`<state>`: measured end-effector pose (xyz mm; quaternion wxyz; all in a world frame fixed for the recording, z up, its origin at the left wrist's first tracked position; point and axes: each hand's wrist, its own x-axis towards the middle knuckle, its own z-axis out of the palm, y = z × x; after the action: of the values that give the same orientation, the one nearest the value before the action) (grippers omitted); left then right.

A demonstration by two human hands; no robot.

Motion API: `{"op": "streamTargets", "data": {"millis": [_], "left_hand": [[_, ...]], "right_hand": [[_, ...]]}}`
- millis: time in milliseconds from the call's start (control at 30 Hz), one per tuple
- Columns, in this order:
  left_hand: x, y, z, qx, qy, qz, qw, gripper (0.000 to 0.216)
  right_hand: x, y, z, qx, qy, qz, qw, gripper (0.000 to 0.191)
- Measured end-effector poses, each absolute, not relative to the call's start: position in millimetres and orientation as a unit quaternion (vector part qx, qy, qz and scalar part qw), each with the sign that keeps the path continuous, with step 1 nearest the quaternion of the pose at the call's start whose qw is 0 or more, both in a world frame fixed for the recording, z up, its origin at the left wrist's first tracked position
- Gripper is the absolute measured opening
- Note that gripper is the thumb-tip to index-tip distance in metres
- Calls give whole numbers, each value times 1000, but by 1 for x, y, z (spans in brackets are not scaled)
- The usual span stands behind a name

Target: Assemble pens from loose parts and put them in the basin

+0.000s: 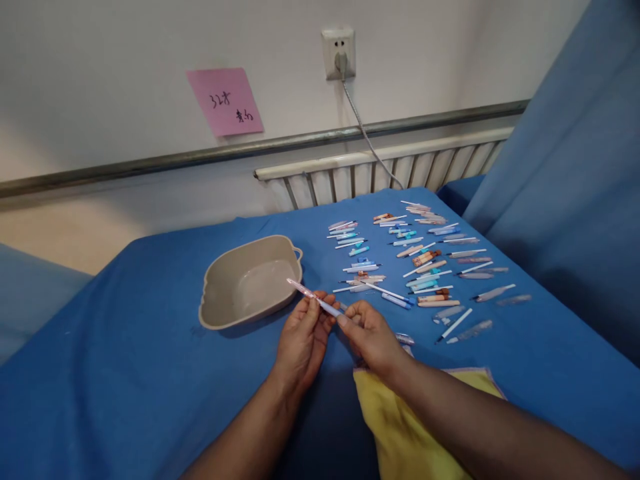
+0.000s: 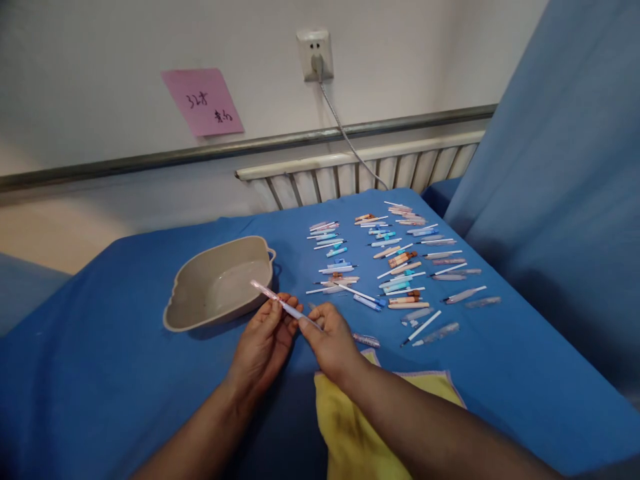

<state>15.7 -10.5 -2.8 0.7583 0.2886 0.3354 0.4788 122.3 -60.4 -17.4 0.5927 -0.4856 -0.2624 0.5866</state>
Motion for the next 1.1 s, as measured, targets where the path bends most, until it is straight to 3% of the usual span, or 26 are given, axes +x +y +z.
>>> {"op": "streamTargets", "data": {"millis": [1100], "left_hand": [[1, 1, 1, 388, 388, 453, 703, 16]], "right_hand": [[143, -65, -10, -603, -380, 425, 558, 31]]}}
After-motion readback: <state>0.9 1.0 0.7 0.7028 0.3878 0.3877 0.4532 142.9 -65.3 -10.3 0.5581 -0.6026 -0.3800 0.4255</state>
